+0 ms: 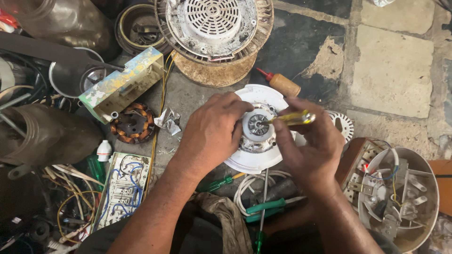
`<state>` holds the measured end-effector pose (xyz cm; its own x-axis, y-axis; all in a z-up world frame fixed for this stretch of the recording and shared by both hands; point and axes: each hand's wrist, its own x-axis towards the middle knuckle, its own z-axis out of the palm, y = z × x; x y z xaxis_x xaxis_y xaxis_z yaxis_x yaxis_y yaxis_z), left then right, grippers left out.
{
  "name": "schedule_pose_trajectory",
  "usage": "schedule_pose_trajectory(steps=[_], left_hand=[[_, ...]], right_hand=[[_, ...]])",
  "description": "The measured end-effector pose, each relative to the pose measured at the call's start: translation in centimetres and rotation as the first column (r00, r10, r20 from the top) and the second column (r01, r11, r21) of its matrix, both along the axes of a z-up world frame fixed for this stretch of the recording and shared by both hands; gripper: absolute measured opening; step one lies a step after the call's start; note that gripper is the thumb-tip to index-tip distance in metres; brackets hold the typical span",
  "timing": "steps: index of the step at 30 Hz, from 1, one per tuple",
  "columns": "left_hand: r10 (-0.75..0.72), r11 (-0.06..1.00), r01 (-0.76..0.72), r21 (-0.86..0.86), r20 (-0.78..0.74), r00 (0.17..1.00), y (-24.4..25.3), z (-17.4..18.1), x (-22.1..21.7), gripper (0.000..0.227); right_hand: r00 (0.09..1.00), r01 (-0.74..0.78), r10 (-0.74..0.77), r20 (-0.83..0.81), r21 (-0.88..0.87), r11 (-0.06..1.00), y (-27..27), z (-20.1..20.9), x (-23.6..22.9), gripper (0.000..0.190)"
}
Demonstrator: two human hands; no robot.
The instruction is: The person is repairing a white electric motor while sitting on the floor. They use a screwdriver to remove screws from the motor housing, disassemble the unit, and then reassemble it by tightening the screws back into place.
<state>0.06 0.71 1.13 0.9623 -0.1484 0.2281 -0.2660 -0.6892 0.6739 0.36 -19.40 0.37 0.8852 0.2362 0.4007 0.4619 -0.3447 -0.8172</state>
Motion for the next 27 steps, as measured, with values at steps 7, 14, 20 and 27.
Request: schedule_pose_trajectory(steps=[7, 14, 20, 27], left_hand=[[0.026, 1.000, -0.026, -0.016, 0.029, 0.999, 0.4, -1.2, -0.1, 0.025], [0.548, 0.800, -0.565, 0.202, 0.139, 0.825, 10.6, -1.6, 1.2, 0.024], [0.574, 0.812, -0.562, 0.158, -0.040, 0.818, 12.4, -7.1, 1.1, 0.016], [0.430, 0.901, -0.431, 0.057, 0.029, 0.902, 9.0, -17.7, 4.4, 0.023]], right_hand=[[0.997, 0.063, -0.063, -0.037, -0.002, 0.998, -0.4, -0.3, 0.1, 0.036], [0.965, 0.231, -0.191, -0.181, 0.229, 0.946, -0.7, 0.7, -0.1, 0.036], [0.980, 0.180, -0.146, -0.138, 0.287, 0.941, -1.0, 0.6, 0.2, 0.031], [0.977, 0.199, -0.154, -0.149, 0.367, 0.909, -0.9, 1.3, 0.3, 0.033]])
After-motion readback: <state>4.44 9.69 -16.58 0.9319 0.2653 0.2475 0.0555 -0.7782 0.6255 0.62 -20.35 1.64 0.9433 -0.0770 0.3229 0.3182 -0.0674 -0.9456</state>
